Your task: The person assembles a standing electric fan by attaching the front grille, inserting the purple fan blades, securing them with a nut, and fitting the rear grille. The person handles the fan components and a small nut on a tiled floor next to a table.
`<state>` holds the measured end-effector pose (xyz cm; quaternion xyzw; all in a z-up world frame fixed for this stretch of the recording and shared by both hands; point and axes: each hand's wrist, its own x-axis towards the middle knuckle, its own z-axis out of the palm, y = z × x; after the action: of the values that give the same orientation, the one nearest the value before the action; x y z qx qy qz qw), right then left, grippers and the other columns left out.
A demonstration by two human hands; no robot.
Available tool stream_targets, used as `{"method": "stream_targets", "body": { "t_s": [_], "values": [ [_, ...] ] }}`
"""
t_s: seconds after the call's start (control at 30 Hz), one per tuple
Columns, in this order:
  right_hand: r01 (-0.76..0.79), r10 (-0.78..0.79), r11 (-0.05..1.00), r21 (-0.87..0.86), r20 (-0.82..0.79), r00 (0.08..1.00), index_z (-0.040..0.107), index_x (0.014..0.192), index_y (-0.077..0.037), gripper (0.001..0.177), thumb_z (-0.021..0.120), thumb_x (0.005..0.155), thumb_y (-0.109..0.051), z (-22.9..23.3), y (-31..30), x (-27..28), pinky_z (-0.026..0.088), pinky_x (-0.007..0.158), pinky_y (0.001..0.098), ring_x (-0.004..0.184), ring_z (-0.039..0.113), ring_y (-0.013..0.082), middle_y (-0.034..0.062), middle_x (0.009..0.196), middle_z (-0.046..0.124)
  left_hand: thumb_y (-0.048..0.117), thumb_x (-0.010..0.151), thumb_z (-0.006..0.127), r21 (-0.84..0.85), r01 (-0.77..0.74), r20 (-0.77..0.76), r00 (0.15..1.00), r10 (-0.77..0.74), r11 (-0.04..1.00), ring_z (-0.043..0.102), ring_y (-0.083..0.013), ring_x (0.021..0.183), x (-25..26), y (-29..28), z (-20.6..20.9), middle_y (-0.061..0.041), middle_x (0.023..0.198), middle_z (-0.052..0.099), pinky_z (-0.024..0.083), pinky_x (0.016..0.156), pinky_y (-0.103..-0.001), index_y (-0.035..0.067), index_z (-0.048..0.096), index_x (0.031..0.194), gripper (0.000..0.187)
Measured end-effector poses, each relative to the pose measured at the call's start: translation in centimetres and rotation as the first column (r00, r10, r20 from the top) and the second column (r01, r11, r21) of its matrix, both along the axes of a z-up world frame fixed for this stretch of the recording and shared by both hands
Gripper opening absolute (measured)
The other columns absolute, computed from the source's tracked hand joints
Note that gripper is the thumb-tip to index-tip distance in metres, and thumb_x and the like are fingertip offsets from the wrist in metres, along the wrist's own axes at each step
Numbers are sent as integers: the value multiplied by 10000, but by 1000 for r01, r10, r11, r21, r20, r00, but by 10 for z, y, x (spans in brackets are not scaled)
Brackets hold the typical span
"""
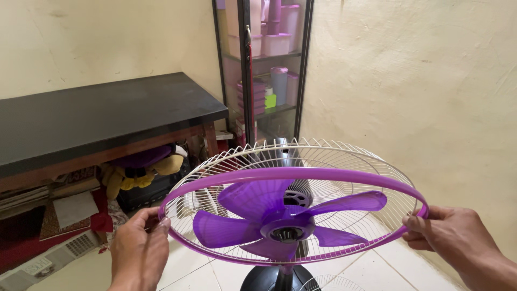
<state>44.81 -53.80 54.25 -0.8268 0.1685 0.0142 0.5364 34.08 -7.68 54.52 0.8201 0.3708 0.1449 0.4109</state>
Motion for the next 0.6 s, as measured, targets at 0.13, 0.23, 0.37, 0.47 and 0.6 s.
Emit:
{"method": "stream_targets", "body": {
  "t_s": [0.13, 0.23, 0.37, 0.47, 0.6],
  "values": [
    [15, -17, 999, -43, -35, 999, 742, 1097, 102, 316, 708, 968, -185, 5, -1, 1, 659, 858, 417, 886, 774, 324, 250, 980, 730, 195, 979, 644, 46, 28, -3, 1000, -28, 999, 766, -157, 878, 1, -1, 8, -41, 1014, 767, 613, 836, -329, 176, 765, 1156, 215],
    [10, -14, 997, -80, -50, 999, 771, 1090, 77, 373, 708, 939, -258, 6, -1, 3, 668, 884, 411, 887, 785, 318, 244, 973, 737, 231, 995, 667, 180, 135, -27, 991, -132, 974, 798, -175, 891, -3, -5, 18, -47, 1003, 819, 608, 895, -334, 159, 755, 1166, 206],
    [-49, 49, 989, -137, -4, 999, 776, 1136, 62, 426, 746, 933, -312, 21, -2, 16, 681, 828, 450, 875, 767, 344, 241, 965, 741, 234, 1031, 569, 386, 252, 33, 958, -286, 887, 789, -234, 850, -9, -20, 47, -104, 981, 786, 640, 801, -390, 117, 703, 1220, 260],
    [-103, 107, 973, -204, 10, 994, 808, 1159, 50, 464, 784, 914, -343, 43, -1, 27, 676, 788, 443, 851, 755, 344, 246, 929, 747, 182, 1004, 517, 551, 300, 191, 863, -468, 778, 776, -275, 833, -8, -29, 76, -135, 996, 778, 629, 755, -407, 73, 697, 1225, 304],
    [-117, 120, 934, -338, -12, 993, 771, 1124, 56, 547, 806, 885, -436, 65, 13, 32, 678, 741, 427, 785, 791, 341, 258, 887, 750, 181, 959, 568, 644, 288, 305, 753, -583, 709, 771, -303, 845, 0, -48, 98, -180, 1008, 779, 611, 754, -416, 62, 713, 1249, 345]
  ]
}}
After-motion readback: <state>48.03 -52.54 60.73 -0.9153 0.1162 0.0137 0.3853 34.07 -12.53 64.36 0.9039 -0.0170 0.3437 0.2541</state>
